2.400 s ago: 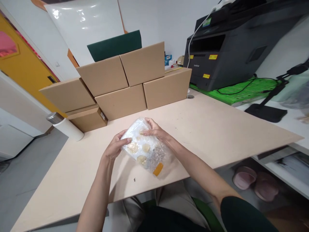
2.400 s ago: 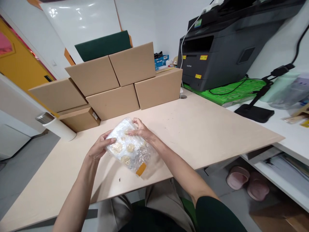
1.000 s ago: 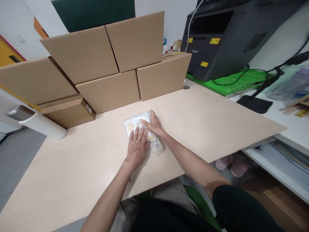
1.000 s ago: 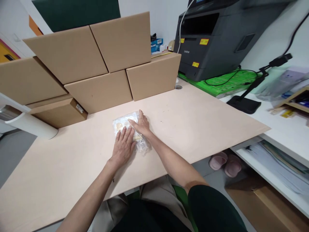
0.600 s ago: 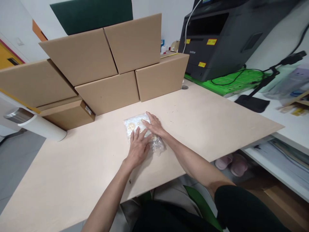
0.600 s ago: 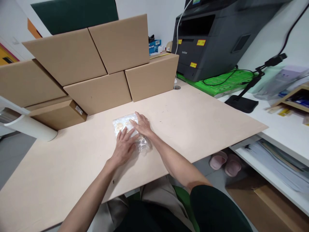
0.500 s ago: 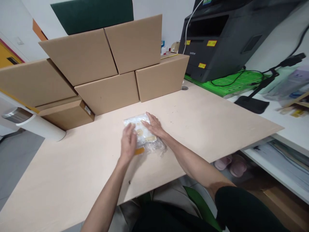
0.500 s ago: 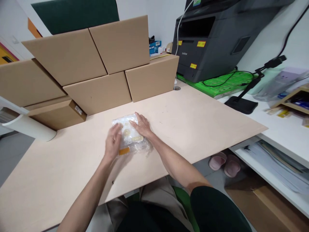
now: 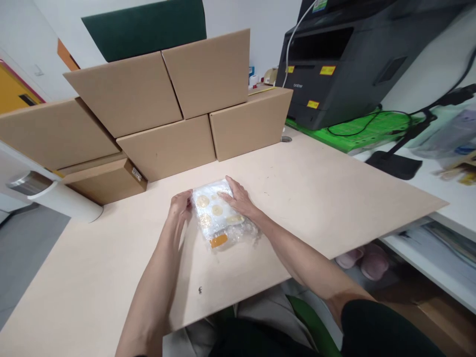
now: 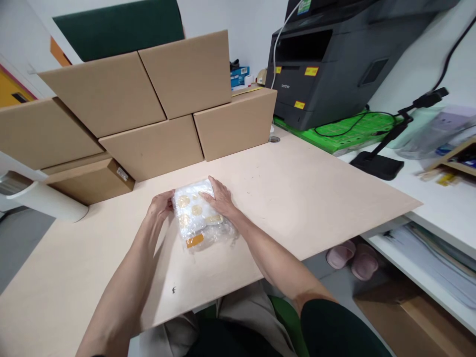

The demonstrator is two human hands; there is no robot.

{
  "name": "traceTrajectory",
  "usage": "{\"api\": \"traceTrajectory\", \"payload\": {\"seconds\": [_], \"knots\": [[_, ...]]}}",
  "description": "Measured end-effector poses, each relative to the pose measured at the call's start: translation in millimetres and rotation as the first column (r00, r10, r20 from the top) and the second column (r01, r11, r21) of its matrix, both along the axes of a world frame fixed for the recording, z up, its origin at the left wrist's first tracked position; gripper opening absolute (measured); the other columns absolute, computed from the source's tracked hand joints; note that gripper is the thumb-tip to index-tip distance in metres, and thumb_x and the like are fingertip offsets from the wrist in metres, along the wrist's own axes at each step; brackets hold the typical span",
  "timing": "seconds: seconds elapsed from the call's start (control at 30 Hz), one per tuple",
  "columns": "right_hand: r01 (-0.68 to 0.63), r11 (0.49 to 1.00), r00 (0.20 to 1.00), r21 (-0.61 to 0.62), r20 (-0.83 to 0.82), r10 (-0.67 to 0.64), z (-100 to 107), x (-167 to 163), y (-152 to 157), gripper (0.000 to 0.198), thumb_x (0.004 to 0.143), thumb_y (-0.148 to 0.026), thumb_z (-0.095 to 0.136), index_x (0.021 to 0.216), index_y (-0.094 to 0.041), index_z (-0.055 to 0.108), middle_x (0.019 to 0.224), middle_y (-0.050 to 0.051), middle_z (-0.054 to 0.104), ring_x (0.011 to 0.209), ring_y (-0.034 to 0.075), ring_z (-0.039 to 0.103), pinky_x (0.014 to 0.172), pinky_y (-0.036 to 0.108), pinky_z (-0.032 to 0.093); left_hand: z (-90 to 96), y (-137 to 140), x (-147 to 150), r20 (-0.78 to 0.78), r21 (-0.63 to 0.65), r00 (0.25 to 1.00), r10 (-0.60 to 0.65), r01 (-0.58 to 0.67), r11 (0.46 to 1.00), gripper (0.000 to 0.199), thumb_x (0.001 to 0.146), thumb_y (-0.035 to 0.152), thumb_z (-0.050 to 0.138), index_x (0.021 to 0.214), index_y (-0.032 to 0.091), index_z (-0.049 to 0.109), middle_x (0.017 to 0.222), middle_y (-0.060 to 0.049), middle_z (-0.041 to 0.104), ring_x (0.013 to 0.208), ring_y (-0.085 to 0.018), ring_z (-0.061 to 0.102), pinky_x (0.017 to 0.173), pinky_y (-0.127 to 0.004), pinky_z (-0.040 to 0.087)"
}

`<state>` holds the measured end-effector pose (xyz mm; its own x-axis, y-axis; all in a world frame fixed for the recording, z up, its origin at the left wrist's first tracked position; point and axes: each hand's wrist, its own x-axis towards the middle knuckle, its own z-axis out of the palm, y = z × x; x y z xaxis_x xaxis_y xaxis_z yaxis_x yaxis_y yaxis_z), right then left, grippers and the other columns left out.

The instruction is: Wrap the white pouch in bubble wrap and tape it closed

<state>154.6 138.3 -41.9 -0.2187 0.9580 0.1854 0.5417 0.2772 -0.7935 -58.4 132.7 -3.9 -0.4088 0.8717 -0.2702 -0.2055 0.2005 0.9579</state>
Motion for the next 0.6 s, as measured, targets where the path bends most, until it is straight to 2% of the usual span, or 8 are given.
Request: {"api": "traceTrajectory", "payload": {"seconds": [0.13,0.23,0.27,0.3,0.4,0.43,0.5,0.6], "knots": [[0.007,1.000,1.000,-0.015,-0.030,-0.008,-0.7,-0.6,0.0,0.083,0.088,-0.062,0.050,0.156,-0.022,0.026,0.157,0.014,0.036,0.141,0.037,0.034,0.113,0.056,0.024,2.0,-6.7,9.7,-0.173,0.064,0.981,0.082,-0.072,0.995,0.037,0.073,0.020,0.065,0.109,0.014,0.061,0.065,0.002,0.060,0.056,-0.013,0.057,0.061,-0.027,0.048],[0.019,0.999,1.000,-0.034,-0.015,-0.020,0.2,-1.1,0.1,0.084,0.088,-0.062,0.049,0.157,-0.021,0.024,0.158,0.015,0.035,0.140,0.037,0.035,0.113,0.056,0.024,6.2,-16.0,18.5,-0.364,0.122,0.924,0.119,-0.079,0.989,0.036,0.081,0.024,0.058,0.117,0.017,0.060,0.092,-0.008,0.070,0.091,-0.022,0.066,0.090,-0.041,0.050],[0.023,0.999,1.000,-0.033,-0.003,-0.023,0.6,-1.3,0.2,0.083,0.089,-0.061,0.049,0.156,-0.020,0.024,0.157,0.015,0.035,0.140,0.037,0.035,0.113,0.056,0.025,8.3,-20.3,22.3,-0.506,0.150,0.855,0.117,-0.046,0.988,0.035,0.085,0.026,0.055,0.118,0.017,0.061,0.109,-0.013,0.069,0.108,-0.026,0.063,0.102,-0.047,0.043],[0.026,0.999,1.000,-0.029,0.011,-0.026,1.1,-1.5,0.3,0.082,0.089,-0.061,0.048,0.156,-0.020,0.024,0.157,0.016,0.036,0.140,0.037,0.036,0.112,0.056,0.025,10.2,-25.3,26.7,-0.667,0.168,0.738,0.107,0.009,0.986,0.037,0.088,0.030,0.052,0.121,0.016,0.061,0.126,-0.017,0.064,0.125,-0.028,0.054,0.110,-0.052,0.034],[0.035,0.999,0.998,-0.016,0.056,-0.034,2.6,-2.2,0.0,0.079,0.092,-0.059,0.045,0.156,-0.017,0.025,0.156,0.016,0.037,0.139,0.037,0.037,0.111,0.055,0.027,11.2,-42.8,43.2,-0.973,0.075,0.231,0.021,0.228,0.971,0.056,0.095,0.046,0.042,0.141,0.014,0.050,0.158,-0.020,0.035,0.149,-0.033,0.026,0.119,-0.059,0.013],[0.039,0.999,0.997,-0.013,0.070,-0.038,3.2,-2.5,-0.3,0.078,0.093,-0.058,0.044,0.156,-0.017,0.026,0.157,0.016,0.036,0.139,0.037,0.036,0.112,0.055,0.027,9.3,-48.5,48.9,-0.993,0.009,0.119,-0.026,0.281,0.960,0.064,0.095,0.052,0.041,0.145,0.013,0.045,0.161,-0.020,0.029,0.150,-0.034,0.021,0.119,-0.060,0.010],[0.045,0.999,0.995,0.000,0.093,-0.045,4.5,-2.9,-1.4,0.073,0.095,-0.056,0.041,0.156,-0.018,0.026,0.158,0.014,0.035,0.140,0.036,0.036,0.111,0.055,0.028,2.8,-58.0,58.1,-0.992,-0.123,-0.023,-0.123,0.345,0.930,0.076,0.092,0.060,0.043,0.151,0.012,0.038,0.162,-0.021,0.023,0.151,-0.036,0.017,0.119,-0.061,0.010],[0.048,0.999,0.993,0.022,0.110,-0.050,6.7,-3.5,-3.3,0.067,0.098,-0.052,0.035,0.156,-0.019,0.026,0.158,0.013,0.036,0.139,0.035,0.037,0.111,0.054,0.029,-8.1,-66.0,63.9,-0.973,-0.223,-0.131,-0.188,0.361,0.905,0.081,0.092,0.063,0.043,0.154,0.012,0.032,0.162,-0.022,0.021,0.151,-0.038,0.017,0.117,-0.063,0.013]]}}
